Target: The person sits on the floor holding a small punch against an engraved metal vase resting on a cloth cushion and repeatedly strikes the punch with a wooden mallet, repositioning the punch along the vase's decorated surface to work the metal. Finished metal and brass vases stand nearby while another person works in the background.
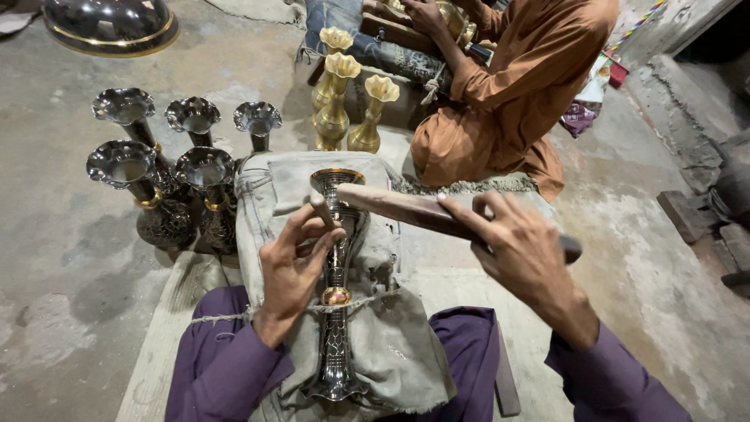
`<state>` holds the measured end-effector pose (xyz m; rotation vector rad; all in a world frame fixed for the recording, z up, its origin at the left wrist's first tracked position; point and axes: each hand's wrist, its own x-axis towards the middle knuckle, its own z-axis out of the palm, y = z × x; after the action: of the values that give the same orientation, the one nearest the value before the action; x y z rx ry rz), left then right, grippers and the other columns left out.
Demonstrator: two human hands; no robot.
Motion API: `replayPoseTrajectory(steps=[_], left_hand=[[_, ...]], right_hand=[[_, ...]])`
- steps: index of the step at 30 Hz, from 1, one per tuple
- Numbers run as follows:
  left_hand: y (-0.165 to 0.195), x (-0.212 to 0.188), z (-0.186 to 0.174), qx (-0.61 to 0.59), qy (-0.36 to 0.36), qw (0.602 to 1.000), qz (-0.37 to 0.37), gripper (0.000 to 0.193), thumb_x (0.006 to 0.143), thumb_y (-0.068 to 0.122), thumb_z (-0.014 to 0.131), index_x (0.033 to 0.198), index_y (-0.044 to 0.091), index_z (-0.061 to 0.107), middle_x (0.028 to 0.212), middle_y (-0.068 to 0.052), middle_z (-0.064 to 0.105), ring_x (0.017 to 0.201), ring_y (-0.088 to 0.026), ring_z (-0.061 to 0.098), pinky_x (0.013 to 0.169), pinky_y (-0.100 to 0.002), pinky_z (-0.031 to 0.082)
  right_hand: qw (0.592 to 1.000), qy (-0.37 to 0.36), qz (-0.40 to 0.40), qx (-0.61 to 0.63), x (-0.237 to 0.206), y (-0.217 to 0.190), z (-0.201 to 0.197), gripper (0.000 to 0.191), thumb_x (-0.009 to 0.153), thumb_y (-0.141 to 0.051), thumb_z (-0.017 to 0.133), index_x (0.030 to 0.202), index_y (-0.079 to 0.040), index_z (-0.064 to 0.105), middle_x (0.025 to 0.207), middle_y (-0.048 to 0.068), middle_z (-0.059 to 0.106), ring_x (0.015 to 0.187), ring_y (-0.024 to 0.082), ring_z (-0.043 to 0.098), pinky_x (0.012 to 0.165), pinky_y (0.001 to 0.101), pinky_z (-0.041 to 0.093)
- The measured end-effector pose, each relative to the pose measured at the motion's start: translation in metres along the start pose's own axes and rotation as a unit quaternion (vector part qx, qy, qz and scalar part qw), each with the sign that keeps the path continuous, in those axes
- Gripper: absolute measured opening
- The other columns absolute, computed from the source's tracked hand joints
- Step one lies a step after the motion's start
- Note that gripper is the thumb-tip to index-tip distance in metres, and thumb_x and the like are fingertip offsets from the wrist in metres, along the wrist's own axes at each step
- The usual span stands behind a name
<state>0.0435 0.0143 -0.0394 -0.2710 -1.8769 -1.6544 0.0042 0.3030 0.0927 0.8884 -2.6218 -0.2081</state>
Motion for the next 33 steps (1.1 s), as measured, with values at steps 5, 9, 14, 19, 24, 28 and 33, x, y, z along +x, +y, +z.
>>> replayPoseTrajectory(steps=[5,9,14,19,24,28,33], left_hand=[[-0.001,0.0,0.002,0.023,0.0,0.999,0.033,0.047,0.096,0.005,0.071,0.14,0.01,0.055,0.107,-0.01,0.079,0.099,-0.021,0.079,0.085,-0.033,0.065],[-0.006,-0.005,0.002,0.029,-0.006,0.998,0.053,0.044,0.098,0.004,0.069,0.139,0.012,0.055,0.11,-0.011,0.078,0.103,-0.022,0.079,0.086,-0.034,0.065],[-0.015,-0.005,0.008,0.038,0.008,0.999,0.029,0.048,0.097,0.006,0.071,0.141,0.016,0.056,0.108,-0.01,0.08,0.098,-0.021,0.08,0.081,-0.035,0.064],[-0.018,-0.006,0.009,0.021,0.013,0.998,0.054,0.047,0.099,0.007,0.068,0.142,0.016,0.055,0.109,-0.011,0.079,0.1,-0.023,0.08,0.083,-0.035,0.064],[-0.016,0.003,0.005,0.015,0.006,0.999,0.034,0.039,0.101,0.006,0.066,0.139,0.014,0.058,0.108,-0.01,0.08,0.098,-0.021,0.081,0.077,-0.032,0.065],[-0.011,0.0,-0.024,0.043,0.116,0.989,0.083,0.022,0.106,0.003,0.068,0.125,0.01,0.058,0.11,-0.011,0.076,0.104,-0.021,0.081,0.083,-0.033,0.065],[-0.013,-0.013,-0.063,-0.076,0.12,0.985,-0.094,0.044,0.096,0.001,0.069,0.136,0.002,0.051,0.107,-0.016,0.075,0.098,-0.021,0.075,0.09,-0.036,0.065]], right_hand=[[0.982,0.14,-0.006,0.124,0.015,-0.011,-0.035,0.073,0.083,-0.014,0.074,0.15,-0.029,0.051,0.114,0.009,0.067,0.082,0.023,0.067,0.071,0.0363,0.058],[0.99,0.123,-0.055,0.05,0.027,-0.023,-0.069,0.075,0.086,-0.007,0.076,0.153,-0.031,0.052,0.101,0.002,0.071,0.079,0.019,0.067,0.07,0.0374,0.057],[0.984,0.125,-0.047,0.114,0.041,-0.039,-0.08,0.072,0.087,-0.014,0.076,0.153,-0.029,0.05,0.089,0.001,0.069,0.073,0.017,0.064,0.068,0.0353,0.055],[0.985,0.148,-0.083,0.031,0.04,-0.04,-0.079,0.061,0.092,-0.016,0.066,0.15,-0.031,0.053,0.094,0.0,0.072,0.075,0.017,0.066,0.066,0.034,0.052],[0.995,0.048,-0.006,-0.083,0.027,-0.034,-0.065,0.064,0.091,-0.005,0.065,0.147,-0.035,0.058,0.093,0.0,0.076,0.07,0.016,0.068,0.058,0.0341,0.053],[0.986,0.112,0.056,0.111,0.0,-0.019,-0.041,0.068,0.08,0.001,0.07,0.143,-0.023,0.059,0.1,0.006,0.073,0.081,0.018,0.068,0.07,0.036,0.057],[0.772,0.136,0.194,0.589,-0.052,-0.021,0.011,0.047,0.076,0.013,0.073,0.115,-0.008,0.059,0.086,0.006,0.064,0.078,0.018,0.066,0.07,0.0359,0.057]])
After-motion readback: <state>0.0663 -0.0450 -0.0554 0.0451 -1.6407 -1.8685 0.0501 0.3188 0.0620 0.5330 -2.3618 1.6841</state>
